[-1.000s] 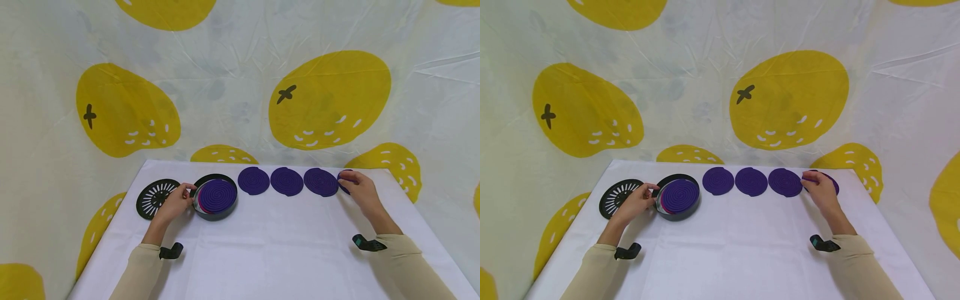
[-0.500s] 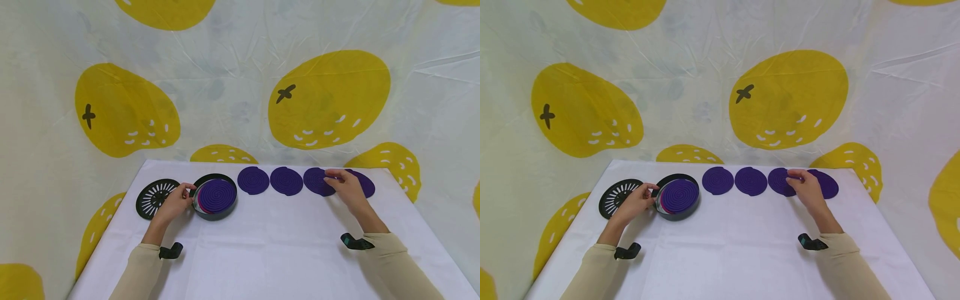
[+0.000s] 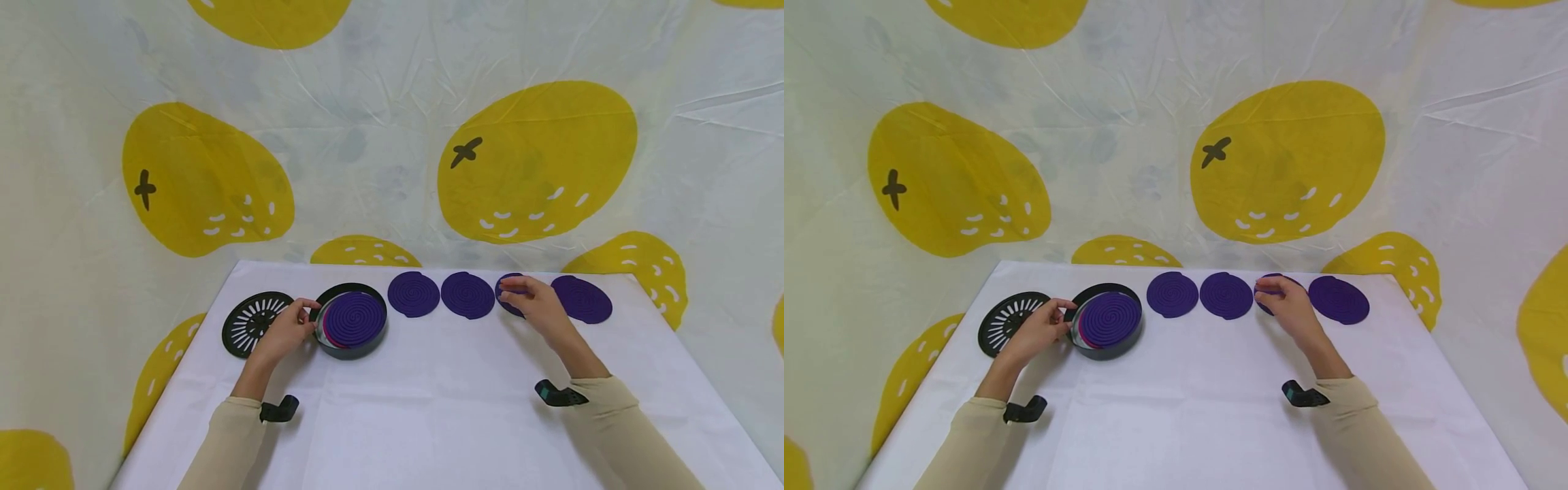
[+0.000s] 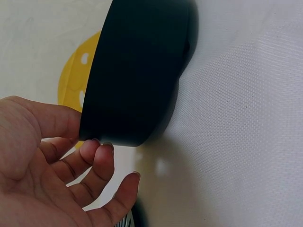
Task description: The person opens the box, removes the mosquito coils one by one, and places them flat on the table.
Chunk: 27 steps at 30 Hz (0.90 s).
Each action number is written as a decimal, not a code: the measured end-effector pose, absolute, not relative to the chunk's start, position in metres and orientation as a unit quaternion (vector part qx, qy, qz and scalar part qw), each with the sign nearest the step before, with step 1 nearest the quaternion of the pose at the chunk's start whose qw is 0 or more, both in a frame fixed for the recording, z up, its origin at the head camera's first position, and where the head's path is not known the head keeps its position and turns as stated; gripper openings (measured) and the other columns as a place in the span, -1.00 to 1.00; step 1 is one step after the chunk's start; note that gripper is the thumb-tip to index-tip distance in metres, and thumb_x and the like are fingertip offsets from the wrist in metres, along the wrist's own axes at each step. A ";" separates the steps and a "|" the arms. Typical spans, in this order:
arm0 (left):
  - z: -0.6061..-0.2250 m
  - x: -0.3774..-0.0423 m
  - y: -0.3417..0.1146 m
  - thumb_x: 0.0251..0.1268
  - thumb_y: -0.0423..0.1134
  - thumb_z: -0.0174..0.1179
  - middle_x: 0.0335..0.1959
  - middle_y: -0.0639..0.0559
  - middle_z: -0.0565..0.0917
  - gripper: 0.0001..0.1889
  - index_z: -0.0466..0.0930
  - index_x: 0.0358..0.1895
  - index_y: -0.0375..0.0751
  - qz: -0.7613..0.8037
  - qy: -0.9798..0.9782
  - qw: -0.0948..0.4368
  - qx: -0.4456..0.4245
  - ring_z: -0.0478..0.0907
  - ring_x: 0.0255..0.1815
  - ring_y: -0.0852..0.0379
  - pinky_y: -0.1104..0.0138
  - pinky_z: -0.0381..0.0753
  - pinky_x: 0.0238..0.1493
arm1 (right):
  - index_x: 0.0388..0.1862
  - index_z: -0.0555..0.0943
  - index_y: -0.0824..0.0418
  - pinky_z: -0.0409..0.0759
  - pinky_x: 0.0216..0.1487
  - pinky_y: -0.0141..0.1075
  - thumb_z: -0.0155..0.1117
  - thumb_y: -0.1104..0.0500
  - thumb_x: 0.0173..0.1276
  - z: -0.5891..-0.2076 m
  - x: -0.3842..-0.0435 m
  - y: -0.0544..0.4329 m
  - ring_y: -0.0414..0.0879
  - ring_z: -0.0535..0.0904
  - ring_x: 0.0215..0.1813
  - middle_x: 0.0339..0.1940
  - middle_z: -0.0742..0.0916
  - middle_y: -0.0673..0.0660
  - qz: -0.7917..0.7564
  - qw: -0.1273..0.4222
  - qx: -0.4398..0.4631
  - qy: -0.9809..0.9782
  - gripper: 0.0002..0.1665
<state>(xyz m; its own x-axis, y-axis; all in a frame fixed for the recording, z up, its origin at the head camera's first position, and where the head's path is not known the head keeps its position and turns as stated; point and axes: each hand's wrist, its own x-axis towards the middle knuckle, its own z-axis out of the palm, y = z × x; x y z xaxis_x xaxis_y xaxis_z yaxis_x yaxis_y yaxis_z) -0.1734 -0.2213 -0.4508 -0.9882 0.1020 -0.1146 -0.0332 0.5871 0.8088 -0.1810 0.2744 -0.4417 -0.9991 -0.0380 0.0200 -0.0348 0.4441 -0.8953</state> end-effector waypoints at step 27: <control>-0.451 -0.173 -0.221 0.34 -0.47 0.18 -0.32 -0.04 0.38 -0.59 0.45 0.24 -0.30 0.460 0.885 0.074 0.019 0.37 -0.35 0.08 0.30 0.40 -0.36 | 0.26 0.53 0.43 0.59 -0.04 -0.50 0.34 0.33 0.38 -0.446 -0.191 0.205 -0.13 0.69 -0.05 0.14 0.68 0.41 -0.584 0.024 -0.093 0.806 -0.51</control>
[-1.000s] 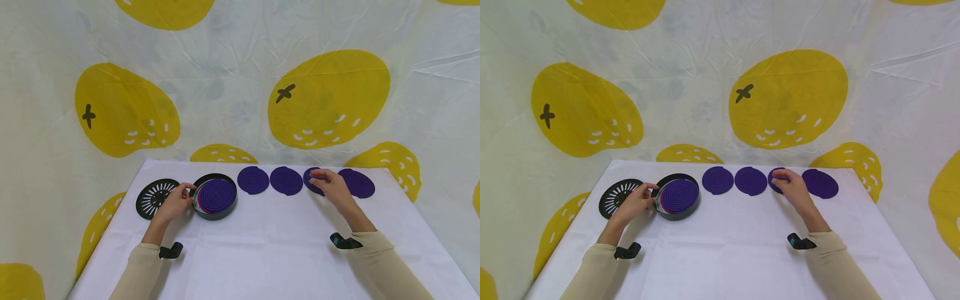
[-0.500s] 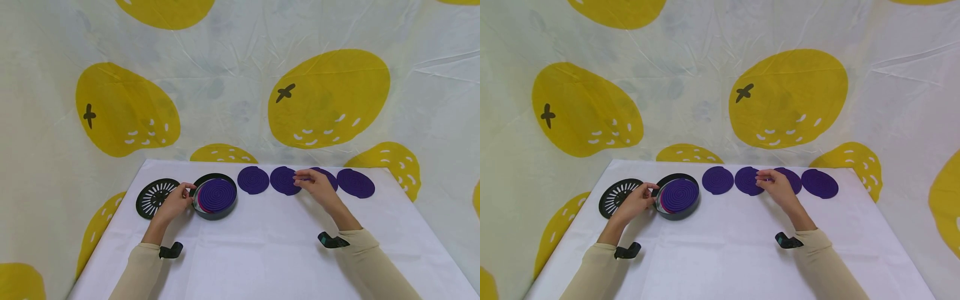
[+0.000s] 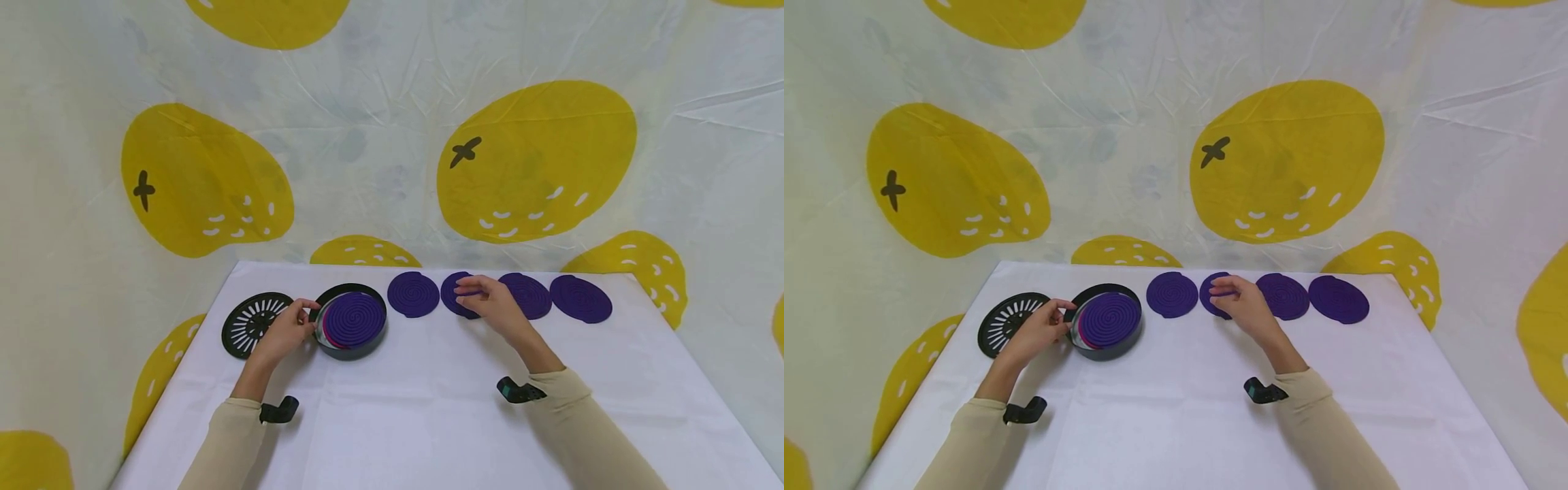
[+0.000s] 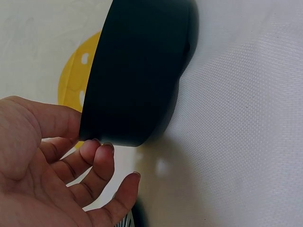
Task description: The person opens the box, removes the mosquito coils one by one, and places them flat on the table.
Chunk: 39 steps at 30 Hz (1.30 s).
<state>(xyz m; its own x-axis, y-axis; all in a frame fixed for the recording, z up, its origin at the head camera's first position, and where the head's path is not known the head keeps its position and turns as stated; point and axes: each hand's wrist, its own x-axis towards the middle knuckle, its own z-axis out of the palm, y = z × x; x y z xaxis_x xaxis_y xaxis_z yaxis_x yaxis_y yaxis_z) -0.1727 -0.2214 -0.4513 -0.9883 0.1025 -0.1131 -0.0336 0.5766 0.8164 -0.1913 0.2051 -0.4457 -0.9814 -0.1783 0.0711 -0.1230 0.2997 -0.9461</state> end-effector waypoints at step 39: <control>-0.450 -0.172 -0.222 0.37 -0.45 0.16 -0.32 -0.04 0.39 -0.59 0.44 0.26 -0.28 0.455 0.887 0.077 0.016 0.38 -0.36 0.08 0.29 0.39 -0.36 | 0.18 0.57 0.41 0.67 0.04 -0.30 0.44 0.35 0.29 -0.443 -0.208 0.117 0.22 0.69 0.08 0.11 0.67 0.46 -0.574 0.093 -0.191 0.791 -0.51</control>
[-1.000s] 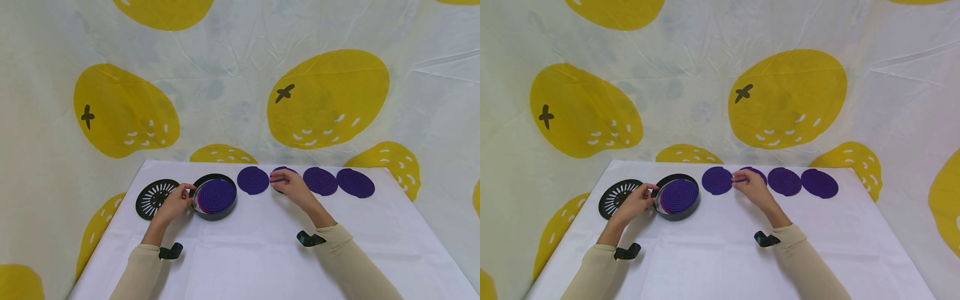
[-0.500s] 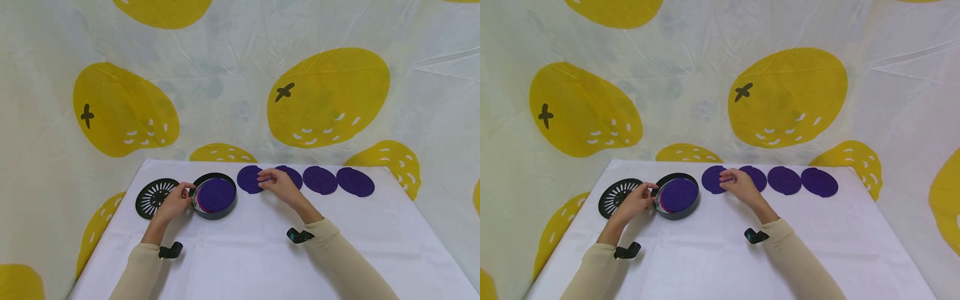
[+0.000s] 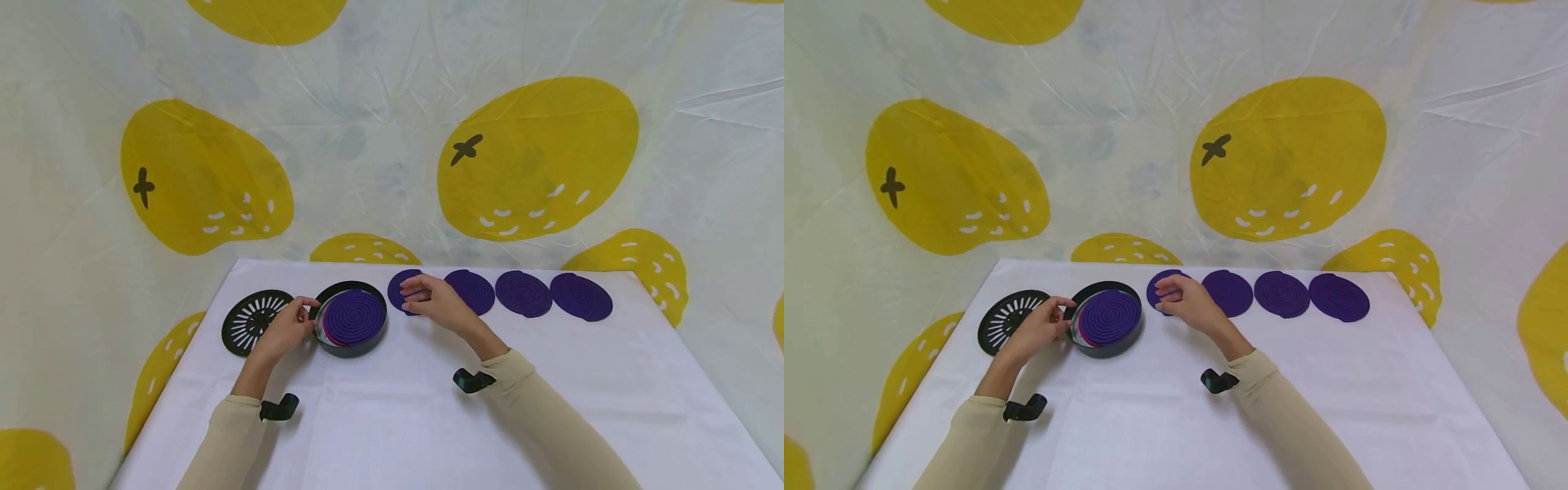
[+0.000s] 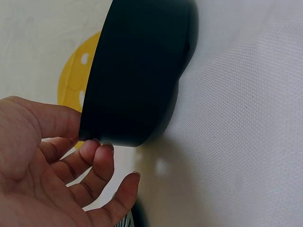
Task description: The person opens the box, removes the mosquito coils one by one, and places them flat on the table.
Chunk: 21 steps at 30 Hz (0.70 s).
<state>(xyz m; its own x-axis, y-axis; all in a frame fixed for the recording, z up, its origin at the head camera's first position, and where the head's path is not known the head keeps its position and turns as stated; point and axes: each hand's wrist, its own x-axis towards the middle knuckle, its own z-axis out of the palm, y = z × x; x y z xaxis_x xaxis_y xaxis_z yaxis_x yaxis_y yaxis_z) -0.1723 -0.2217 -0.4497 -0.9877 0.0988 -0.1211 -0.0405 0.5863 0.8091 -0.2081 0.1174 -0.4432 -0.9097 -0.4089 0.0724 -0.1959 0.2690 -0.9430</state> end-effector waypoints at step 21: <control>-0.451 -0.173 -0.221 0.35 -0.46 0.18 -0.34 -0.03 0.38 -0.58 0.46 0.26 -0.28 0.458 0.886 0.077 0.013 0.37 -0.36 0.07 0.29 0.39 -0.35 | 0.21 0.59 0.30 0.56 0.22 0.08 0.49 0.26 0.27 -0.438 -0.208 0.073 0.16 0.65 0.18 0.13 0.71 0.23 -0.503 0.093 -0.242 0.825 -0.47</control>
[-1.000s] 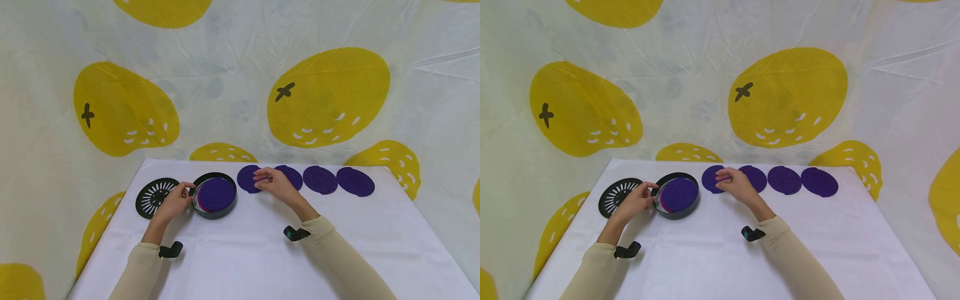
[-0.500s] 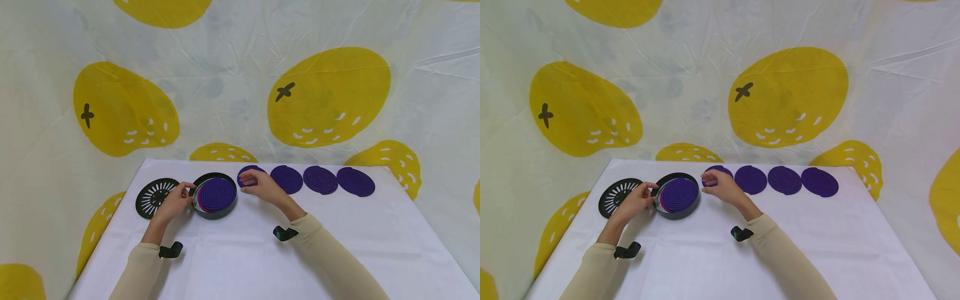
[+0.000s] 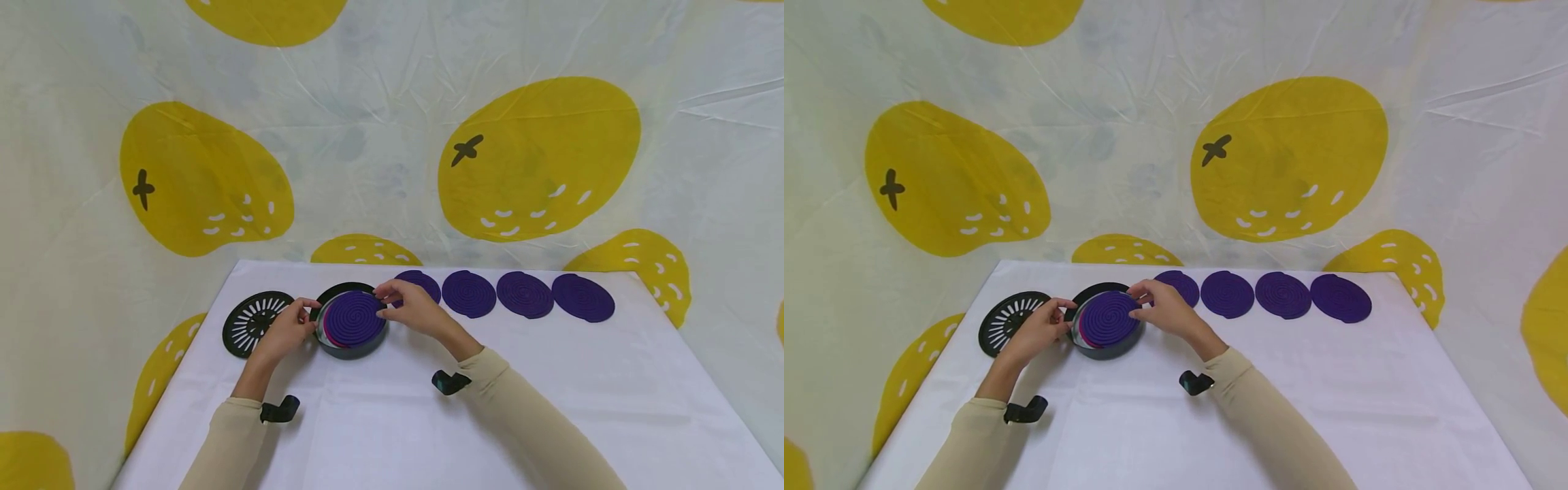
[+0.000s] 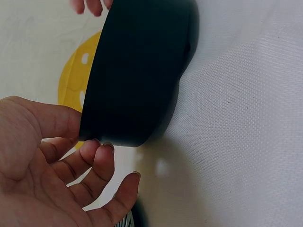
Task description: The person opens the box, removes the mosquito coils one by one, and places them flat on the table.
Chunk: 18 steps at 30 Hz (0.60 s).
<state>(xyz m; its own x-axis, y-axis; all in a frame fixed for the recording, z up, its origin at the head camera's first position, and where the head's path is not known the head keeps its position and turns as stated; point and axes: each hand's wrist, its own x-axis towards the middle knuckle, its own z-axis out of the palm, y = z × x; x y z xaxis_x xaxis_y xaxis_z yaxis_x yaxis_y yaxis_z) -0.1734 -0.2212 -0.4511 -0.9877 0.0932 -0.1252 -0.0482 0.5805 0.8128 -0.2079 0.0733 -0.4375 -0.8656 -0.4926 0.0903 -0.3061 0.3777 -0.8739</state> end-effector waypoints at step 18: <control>-0.450 -0.173 -0.221 0.35 -0.48 0.18 -0.34 -0.02 0.38 -0.59 0.45 0.25 -0.32 0.460 0.884 0.077 0.014 0.37 -0.37 0.10 0.32 0.38 -0.38 | 0.21 0.58 0.34 0.54 0.28 -0.10 0.47 0.27 0.29 -0.434 -0.220 0.046 0.10 0.62 0.20 0.19 0.65 0.27 -0.426 0.086 -0.283 0.855 -0.48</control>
<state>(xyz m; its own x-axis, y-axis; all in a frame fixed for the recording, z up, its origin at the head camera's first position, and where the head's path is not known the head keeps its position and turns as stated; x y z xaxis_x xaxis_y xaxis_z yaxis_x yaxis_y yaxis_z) -0.1732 -0.2208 -0.4496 -0.9877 0.0952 -0.1237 -0.0468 0.5756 0.8164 -0.2196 0.0461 -0.4337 -0.8244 -0.5582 0.0936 -0.4112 0.4770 -0.7768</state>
